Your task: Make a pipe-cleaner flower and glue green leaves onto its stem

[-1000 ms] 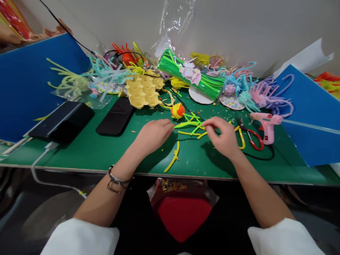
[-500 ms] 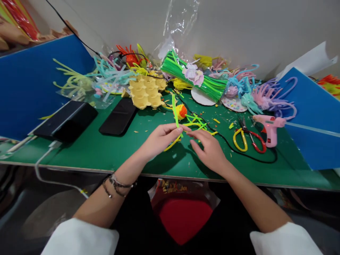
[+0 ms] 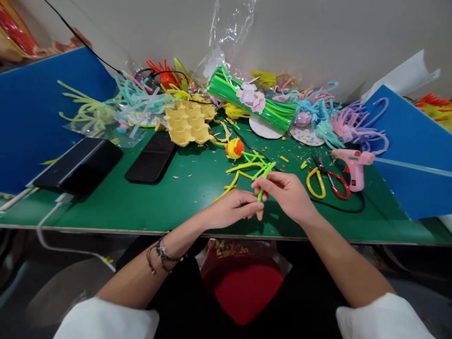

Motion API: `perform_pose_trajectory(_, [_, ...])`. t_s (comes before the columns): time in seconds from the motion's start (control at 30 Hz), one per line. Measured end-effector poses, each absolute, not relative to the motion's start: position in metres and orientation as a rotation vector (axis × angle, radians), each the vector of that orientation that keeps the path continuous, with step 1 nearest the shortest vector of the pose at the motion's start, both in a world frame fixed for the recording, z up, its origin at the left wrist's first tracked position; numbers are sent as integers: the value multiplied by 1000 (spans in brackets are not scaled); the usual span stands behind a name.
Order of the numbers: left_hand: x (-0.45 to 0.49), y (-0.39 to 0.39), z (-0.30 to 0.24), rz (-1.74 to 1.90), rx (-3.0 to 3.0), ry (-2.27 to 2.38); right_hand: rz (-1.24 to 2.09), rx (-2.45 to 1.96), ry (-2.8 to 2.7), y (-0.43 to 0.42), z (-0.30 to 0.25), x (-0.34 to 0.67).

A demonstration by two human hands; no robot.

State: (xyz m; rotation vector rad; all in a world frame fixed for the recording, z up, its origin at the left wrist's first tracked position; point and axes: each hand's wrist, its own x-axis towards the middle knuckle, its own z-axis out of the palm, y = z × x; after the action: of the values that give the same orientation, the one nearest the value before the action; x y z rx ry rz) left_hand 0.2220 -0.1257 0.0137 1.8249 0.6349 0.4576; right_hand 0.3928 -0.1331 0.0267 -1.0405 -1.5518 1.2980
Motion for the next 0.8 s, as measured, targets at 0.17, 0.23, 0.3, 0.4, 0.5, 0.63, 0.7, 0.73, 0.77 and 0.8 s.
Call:
perform_pose_trajectory(0.17, [224, -130, 16, 405, 1900, 590, 1180, -1145, -1499, -132, 25, 397])
perform_pose_trajectory(0.23, [224, -130, 17, 377, 1923, 531, 1198, -1155, -1464, -130, 25, 399])
perform_pose_trajectory(0.3, [223, -129, 17, 385, 1932, 524, 1274, -1118, -1385, -127, 25, 400])
perform_pose_trajectory(0.4, [220, -124, 17, 397, 1978, 539, 1404, -1040, -1178, -121, 25, 403])
perform_pose_trajectory(0.5, [215, -120, 16, 355, 1998, 487, 1412, -1028, -1010, -111, 24, 412])
perform_pose_trajectory(0.63, [212, -118, 14, 409, 1944, 573, 1351, -1055, -1031, -104, 21, 424])
perform_pose_trajectory(0.7, [212, -118, 12, 475, 1907, 665, 1450, -1029, -1131, -105, 20, 423])
perform_pose_trajectory(0.73, [213, -117, 11, 496, 1896, 697, 1513, -1002, -1195, -107, 20, 421])
perform_pose_trajectory(0.77, [214, -117, 10, 504, 1893, 716, 1564, -979, -1260, -109, 20, 418])
perform_pose_trajectory(0.8, [214, -117, 8, 498, 1896, 722, 1598, -964, -1320, -112, 20, 415])
